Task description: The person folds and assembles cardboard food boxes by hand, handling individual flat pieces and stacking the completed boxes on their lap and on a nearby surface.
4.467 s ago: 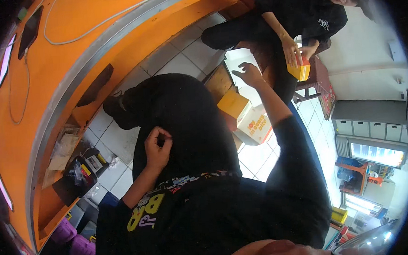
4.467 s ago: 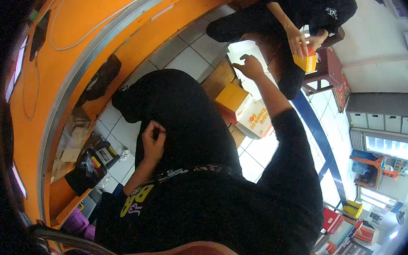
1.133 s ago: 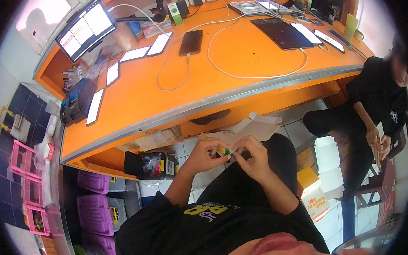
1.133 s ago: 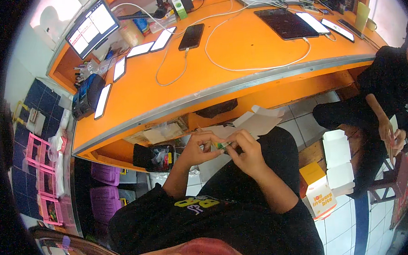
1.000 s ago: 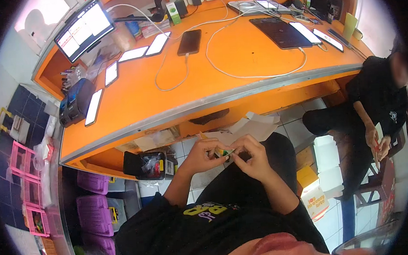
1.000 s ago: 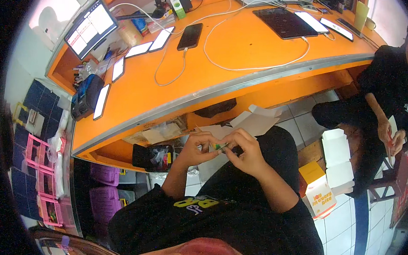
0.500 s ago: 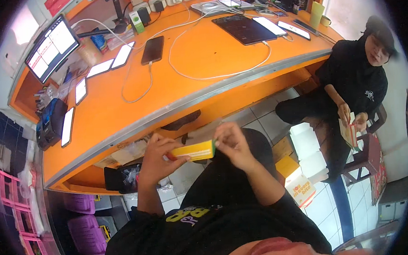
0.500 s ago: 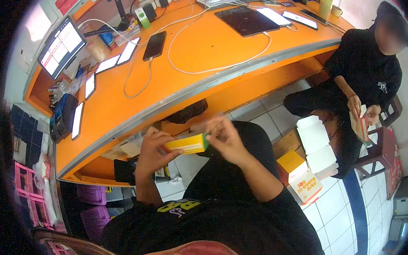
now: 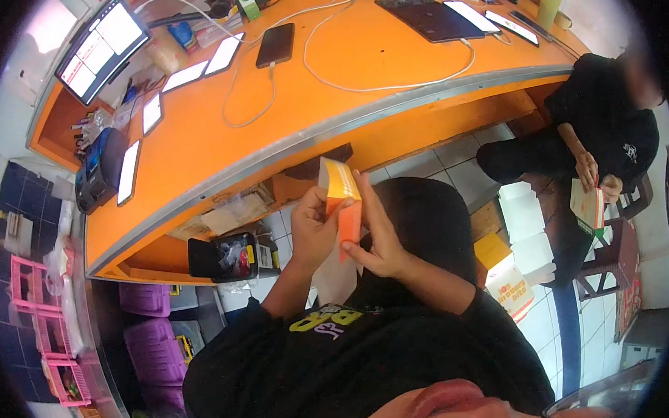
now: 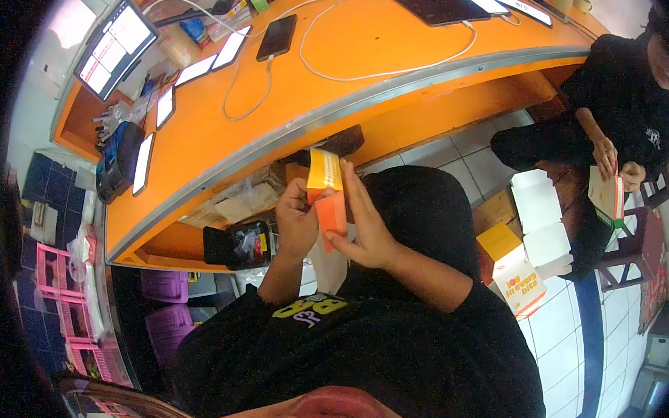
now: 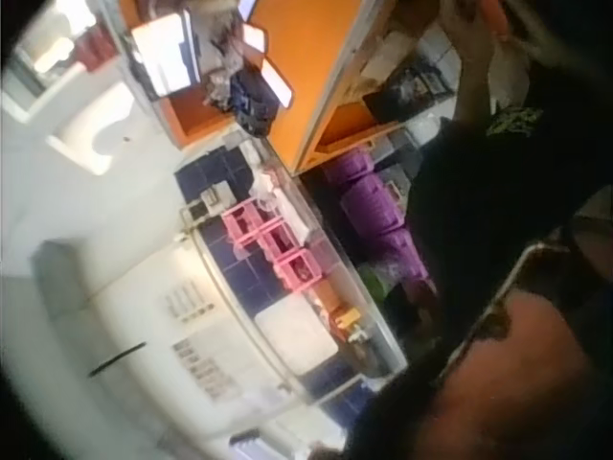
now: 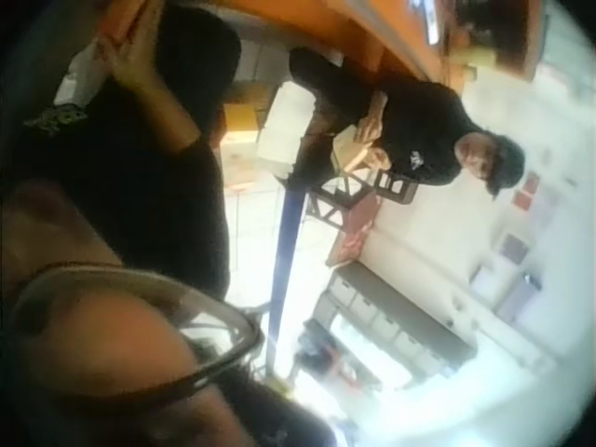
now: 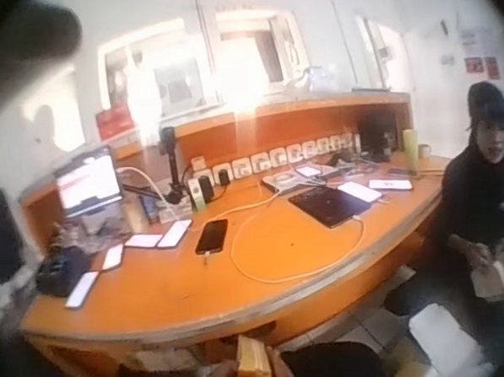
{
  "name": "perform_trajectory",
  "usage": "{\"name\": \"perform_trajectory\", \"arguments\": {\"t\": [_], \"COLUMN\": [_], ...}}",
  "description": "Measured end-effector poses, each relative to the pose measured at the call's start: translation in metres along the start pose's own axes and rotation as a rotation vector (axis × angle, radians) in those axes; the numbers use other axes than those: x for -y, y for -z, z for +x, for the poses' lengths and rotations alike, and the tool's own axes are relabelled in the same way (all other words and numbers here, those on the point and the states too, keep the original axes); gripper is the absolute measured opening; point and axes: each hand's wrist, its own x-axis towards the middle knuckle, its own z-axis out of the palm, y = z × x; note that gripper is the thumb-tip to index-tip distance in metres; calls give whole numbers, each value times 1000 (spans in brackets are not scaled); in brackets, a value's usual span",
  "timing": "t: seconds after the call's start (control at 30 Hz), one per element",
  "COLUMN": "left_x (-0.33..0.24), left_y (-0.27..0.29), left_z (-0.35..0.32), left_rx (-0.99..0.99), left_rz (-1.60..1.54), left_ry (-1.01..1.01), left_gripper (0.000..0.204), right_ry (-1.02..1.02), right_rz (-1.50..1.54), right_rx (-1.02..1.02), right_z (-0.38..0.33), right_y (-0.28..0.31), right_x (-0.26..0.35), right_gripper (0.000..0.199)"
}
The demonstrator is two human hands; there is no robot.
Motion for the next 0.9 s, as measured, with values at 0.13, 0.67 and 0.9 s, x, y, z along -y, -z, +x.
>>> {"name": "perform_trajectory", "arguments": {"t": [0.13, 0.67, 0.9], "left_x": [3, 25, 20], "left_y": [-1, -12, -17], "left_z": [2, -4, -4], "left_rx": [-36, -203, 28], "left_rz": [-91, 689, 548], "left_ry": [-81, -599, -400], "left_gripper": [11, 12, 16], "right_ry": [49, 41, 14], "right_rz": [-69, -104, -260], "right_rx": [32, -504, -486], "right_z": [0, 1, 5], "right_y": [5, 3, 13], "right_x": [13, 6, 6], "right_gripper": [82, 6, 10]}}
